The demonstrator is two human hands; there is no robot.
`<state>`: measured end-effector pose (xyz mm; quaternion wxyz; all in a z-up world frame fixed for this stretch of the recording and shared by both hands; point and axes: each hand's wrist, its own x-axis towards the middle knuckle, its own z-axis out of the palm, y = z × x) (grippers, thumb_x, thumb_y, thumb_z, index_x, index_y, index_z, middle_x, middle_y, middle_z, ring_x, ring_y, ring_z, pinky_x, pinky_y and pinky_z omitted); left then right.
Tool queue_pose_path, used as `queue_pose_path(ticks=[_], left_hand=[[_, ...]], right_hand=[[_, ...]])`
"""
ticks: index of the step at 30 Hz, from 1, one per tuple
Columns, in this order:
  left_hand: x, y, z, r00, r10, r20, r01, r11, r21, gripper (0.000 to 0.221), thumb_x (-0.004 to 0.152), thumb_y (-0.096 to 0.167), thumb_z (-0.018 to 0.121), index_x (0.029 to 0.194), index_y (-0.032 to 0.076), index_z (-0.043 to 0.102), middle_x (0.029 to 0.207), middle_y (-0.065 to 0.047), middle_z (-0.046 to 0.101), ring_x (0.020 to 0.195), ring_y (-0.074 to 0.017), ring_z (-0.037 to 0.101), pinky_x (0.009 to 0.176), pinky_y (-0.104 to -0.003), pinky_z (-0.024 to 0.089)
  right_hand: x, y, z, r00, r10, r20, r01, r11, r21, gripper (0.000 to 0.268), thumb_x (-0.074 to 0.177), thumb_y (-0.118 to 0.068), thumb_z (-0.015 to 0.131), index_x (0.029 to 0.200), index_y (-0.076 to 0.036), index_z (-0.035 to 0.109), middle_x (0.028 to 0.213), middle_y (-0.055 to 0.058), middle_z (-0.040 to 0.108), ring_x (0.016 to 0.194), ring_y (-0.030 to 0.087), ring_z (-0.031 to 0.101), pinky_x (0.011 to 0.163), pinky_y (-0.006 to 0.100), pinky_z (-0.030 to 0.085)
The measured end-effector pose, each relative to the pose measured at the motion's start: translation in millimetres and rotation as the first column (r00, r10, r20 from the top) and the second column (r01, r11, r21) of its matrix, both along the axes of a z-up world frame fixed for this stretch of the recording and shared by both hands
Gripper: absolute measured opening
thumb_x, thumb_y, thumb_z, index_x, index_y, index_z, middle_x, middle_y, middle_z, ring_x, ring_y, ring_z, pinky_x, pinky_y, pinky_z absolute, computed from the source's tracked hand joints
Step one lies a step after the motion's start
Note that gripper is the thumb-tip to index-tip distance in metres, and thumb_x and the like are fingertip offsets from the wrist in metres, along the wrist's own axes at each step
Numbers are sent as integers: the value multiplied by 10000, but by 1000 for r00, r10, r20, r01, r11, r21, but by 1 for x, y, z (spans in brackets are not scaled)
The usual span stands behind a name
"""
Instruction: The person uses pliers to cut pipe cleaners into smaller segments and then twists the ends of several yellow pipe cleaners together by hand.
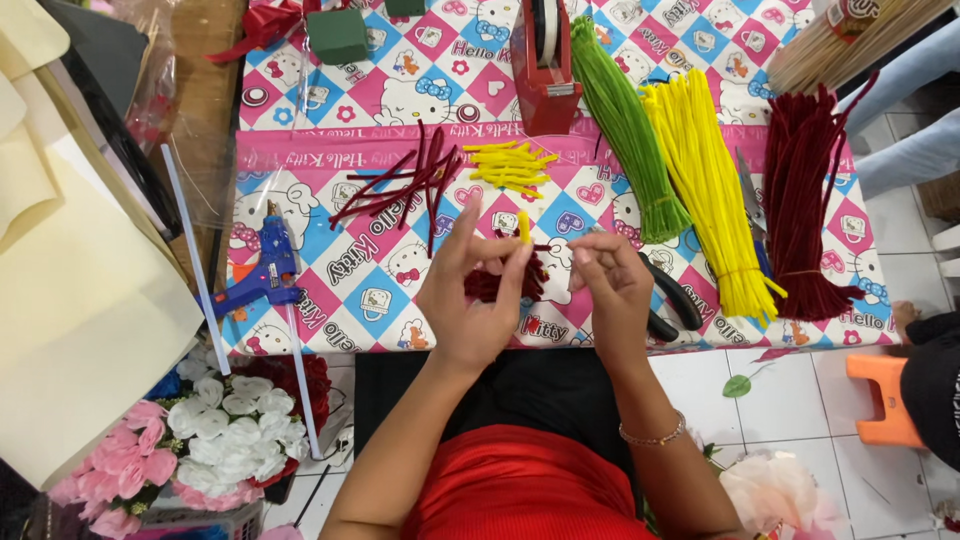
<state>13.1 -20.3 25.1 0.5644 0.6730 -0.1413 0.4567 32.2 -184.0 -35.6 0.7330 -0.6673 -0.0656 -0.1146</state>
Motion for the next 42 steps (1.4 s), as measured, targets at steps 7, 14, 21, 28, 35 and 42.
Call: queue_pose_path(ticks=[7, 14, 21, 28, 35, 42], left_hand=[[13, -4, -9, 974, 0, -227, -9, 999, -42, 674, 972, 38, 732, 1552, 78, 391, 899, -106, 760, 619, -159, 536, 652, -294, 529], [0, 8, 6, 994, 67, -88, -63, 997, 45, 505, 945, -13, 726, 1422, 67, 581, 867, -115, 738, 661, -204, 516, 690, -329, 484], [-7, 3, 4, 981, 5, -194, -9, 1000, -21, 599, 958, 13, 712, 1504, 29, 465, 944, -143, 728, 698, -183, 553, 795, -357, 556], [-5, 9, -10, 953, -79, -292, 77, 997, -18, 787, 929, 11, 735, 1552, 22, 254, 961, -96, 746, 677, -154, 583, 989, -462, 515], [2, 2, -14, 955, -120, -272, 131, 991, 25, 654, 929, 6, 723, 1453, 52, 335, 959, -106, 754, 696, -198, 625, 934, -438, 516], [-4, 5, -13, 956, -134, -262, 147, 989, 29, 608, 928, -4, 721, 1413, 56, 361, 908, -94, 742, 668, -194, 596, 896, -414, 525]], right_hand=[[1, 5, 3, 1000, 2, -13, -2, 1000, -24, 156, 1008, -42, 638, 1110, 68, 679, 670, 113, 594, 616, 138, 576, 658, 272, 493], [5, 3, 26, 998, -10, 67, 17, 995, -103, 152, 1010, -31, 659, 1124, 67, 684, 699, 112, 622, 635, 126, 596, 669, 261, 509], [-1, 7, 51, 969, 27, 245, 45, 958, -284, 235, 1004, -75, 674, 1207, 43, 688, 685, 112, 629, 592, 150, 541, 633, 305, 486], [4, 22, 101, 885, 219, 412, 7, 877, -481, 384, 955, 33, 627, 1328, -25, 699, 655, 103, 627, 544, 176, 528, 601, 334, 503], [8, 11, 107, 888, 237, 395, 15, 843, -538, 319, 903, 38, 632, 1173, -53, 775, 601, 78, 560, 516, 201, 499, 577, 338, 476], [11, 10, 109, 876, 309, 370, -26, 796, -605, 292, 913, 31, 631, 1135, -60, 796, 593, 47, 563, 516, 180, 532, 573, 307, 489]])
